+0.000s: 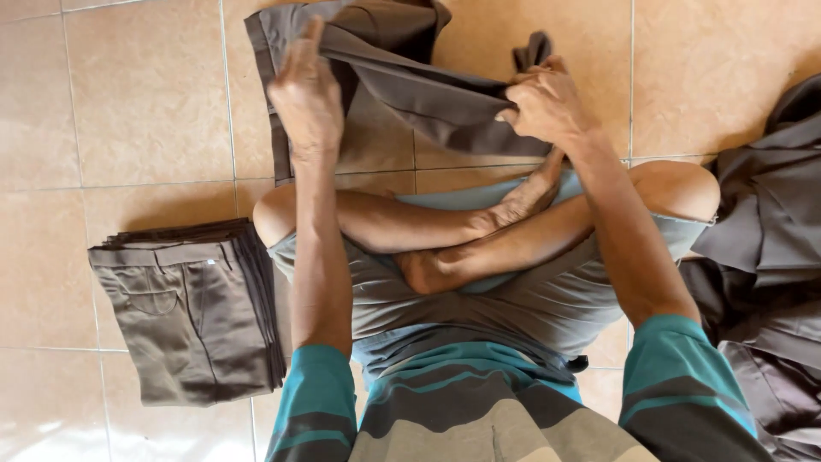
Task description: Folding brown trousers and stacking them neatly on the floor.
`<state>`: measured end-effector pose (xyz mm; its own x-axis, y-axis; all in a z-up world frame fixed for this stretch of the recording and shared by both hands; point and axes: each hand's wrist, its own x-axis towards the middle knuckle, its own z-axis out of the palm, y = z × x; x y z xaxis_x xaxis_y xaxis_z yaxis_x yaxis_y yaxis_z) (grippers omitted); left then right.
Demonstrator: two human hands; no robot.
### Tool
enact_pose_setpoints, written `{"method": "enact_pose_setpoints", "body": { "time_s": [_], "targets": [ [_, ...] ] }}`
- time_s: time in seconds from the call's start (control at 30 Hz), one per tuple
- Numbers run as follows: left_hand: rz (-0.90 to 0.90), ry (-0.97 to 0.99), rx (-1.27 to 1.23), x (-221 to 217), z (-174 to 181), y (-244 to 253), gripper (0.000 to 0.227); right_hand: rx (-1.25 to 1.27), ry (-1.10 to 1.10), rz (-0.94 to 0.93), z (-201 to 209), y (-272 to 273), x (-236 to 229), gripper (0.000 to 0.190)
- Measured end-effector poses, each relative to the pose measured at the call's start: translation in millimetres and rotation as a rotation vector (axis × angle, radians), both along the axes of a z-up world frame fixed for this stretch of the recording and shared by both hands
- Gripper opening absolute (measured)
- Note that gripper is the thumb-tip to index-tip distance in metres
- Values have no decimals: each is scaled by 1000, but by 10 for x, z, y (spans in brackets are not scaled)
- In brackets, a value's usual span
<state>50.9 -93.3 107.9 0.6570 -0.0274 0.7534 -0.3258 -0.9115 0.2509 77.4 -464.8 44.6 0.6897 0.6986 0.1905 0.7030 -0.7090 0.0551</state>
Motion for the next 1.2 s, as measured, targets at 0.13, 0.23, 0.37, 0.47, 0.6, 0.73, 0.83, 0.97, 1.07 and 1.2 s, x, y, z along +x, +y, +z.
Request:
{"method": "enact_pose_setpoints", "body": {
  "time_s": [0.13, 0.23, 0.37, 0.47, 0.6, 0.73, 0.83, 0.97, 1.07, 1.2],
  "targets": [
    [135, -79, -130, -6, 294, 286, 54, -69, 262, -47, 43, 63, 4, 37],
    [166, -10, -91, 124, 280, 564, 60, -45, 33, -28, -166, -34, 256, 17],
    [266, -122, 12, 447, 88, 985, 40, -170, -446, -189, 219, -333, 570, 25],
    [295, -223, -55, 323, 315, 1009, 45, -115, -499, -197, 742, -470, 333, 37],
    [101, -171, -170, -283, 531, 803, 65, -11, -586, -201, 1120, -418, 89, 56],
    [175, 105, -170, -735, -255, 974, 40, -87, -489, -252, 86, -754, 11, 38],
    [279, 665, -151, -857, -884, 1031, 34, -177, -316, -229, -1148, -966, 140, 37],
    [392, 1154, 225, -707, -1454, 997, 18, -469, 159, -273, -1429, -826, 157, 13],
    [580, 785, 502, -669, -1829, 597, 37, -387, 217, -327, -1501, -862, 146, 31],
    [244, 694, 530, -732, -1871, 300, 62, -310, 183, -255, -1585, -1008, 127, 27]
  ]
}}
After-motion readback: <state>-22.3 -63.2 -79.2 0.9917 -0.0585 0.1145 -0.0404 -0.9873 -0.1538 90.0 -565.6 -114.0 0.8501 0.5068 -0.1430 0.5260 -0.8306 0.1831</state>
